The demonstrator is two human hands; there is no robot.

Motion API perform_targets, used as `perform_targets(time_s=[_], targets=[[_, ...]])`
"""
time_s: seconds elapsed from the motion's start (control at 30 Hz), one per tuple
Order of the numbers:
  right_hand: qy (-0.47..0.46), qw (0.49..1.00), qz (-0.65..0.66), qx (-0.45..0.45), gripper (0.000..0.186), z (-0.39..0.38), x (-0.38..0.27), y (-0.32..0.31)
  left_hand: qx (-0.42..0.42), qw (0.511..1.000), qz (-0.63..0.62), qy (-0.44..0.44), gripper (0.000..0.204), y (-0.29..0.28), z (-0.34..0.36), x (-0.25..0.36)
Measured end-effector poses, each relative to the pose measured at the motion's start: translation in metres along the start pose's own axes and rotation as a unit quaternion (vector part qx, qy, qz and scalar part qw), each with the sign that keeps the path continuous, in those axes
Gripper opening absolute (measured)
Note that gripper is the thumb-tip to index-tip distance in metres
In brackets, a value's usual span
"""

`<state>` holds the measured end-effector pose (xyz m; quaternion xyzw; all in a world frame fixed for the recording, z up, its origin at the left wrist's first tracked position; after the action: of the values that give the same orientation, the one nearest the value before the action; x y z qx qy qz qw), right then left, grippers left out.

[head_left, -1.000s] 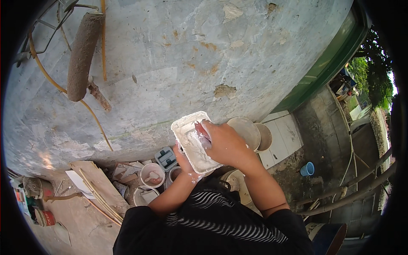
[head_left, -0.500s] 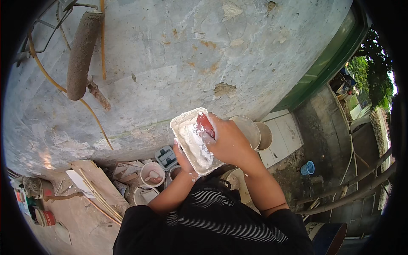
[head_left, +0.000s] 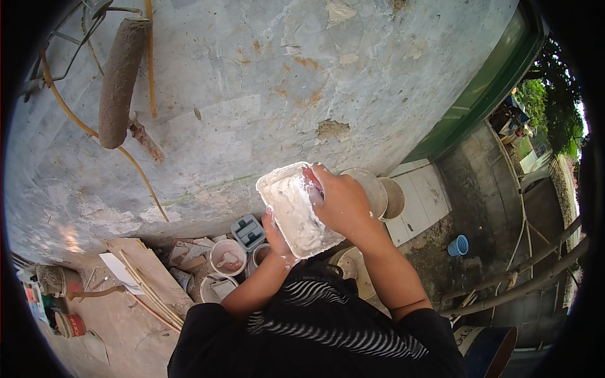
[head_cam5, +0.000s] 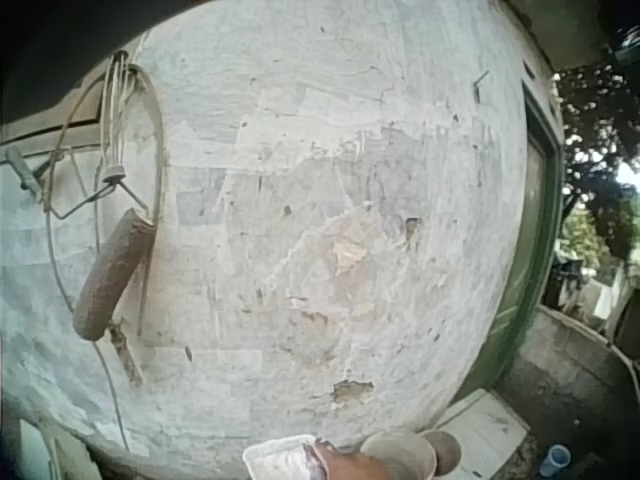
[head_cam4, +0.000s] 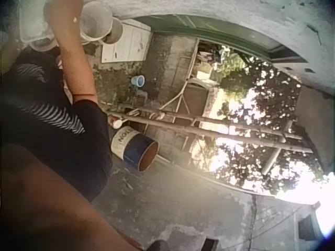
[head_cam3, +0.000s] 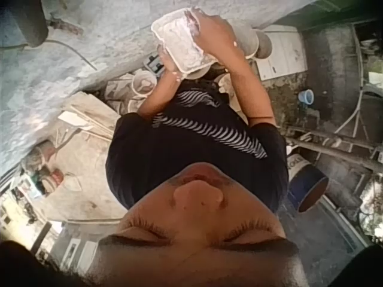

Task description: Applying plaster to repair cracks and holes in a weathered exterior wall.

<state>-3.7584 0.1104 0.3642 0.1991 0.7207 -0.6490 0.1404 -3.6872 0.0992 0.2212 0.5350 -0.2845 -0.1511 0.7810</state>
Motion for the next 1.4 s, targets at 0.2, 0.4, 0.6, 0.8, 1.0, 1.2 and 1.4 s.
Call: perform_targets(time_s=[0.2, 0.4, 0.6, 0.8, 1.0, 1.2, 1.4], targets=[[-0.013, 0.997, 0.0, 0.073, 0.038, -0.013, 0.009, -0.023, -0.042, 0.999, -0.026, -0.012, 0.077, 0.006, 0.001, 0.002], [0.035, 0.997, -0.042, 0.054, 0.04, -0.012, 0.003, -0.014, -0.023, 1.0, 0.005, -0.004, 0.077, 0.005, -0.002, -0.001], [-0.047, 0.997, -0.062, 0.001, 0.046, -0.016, -0.023, 0.032, 0.058, 0.997, 0.038, -0.034, 0.072, -0.004, -0.009, -0.003], [-0.111, 0.993, -0.03, 0.011, 0.039, -0.03, -0.024, 0.014, 0.009, 1.0, 0.009, -0.006, 0.072, -0.008, -0.005, 0.003], [-0.004, 0.999, -0.002, 0.049, 0.036, -0.025, -0.004, -0.015, -0.077, 0.997, -0.022, -0.018, 0.073, 0.017, -0.005, -0.002], [-0.003, 0.998, -0.004, 0.055, 0.035, -0.015, -0.004, -0.011, 0.009, 0.996, 0.069, -0.047, 0.072, 0.011, -0.012, -0.006], [-0.077, 0.997, -0.016, 0.021, 0.039, -0.015, -0.024, 0.009, 0.017, 0.991, 0.124, -0.051, 0.068, 0.003, -0.013, 0.0]])
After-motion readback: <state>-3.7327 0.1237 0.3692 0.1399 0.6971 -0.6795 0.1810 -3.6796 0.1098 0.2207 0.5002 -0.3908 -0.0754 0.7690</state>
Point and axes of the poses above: each hand's wrist, its own z-axis towards the middle knuckle, its own y-axis out of the palm, x = y × z, the point moved 9 cm from there along z, towards the middle knuckle, and after that the axes turned 14 degrees about -x, right-handed, at the moved point
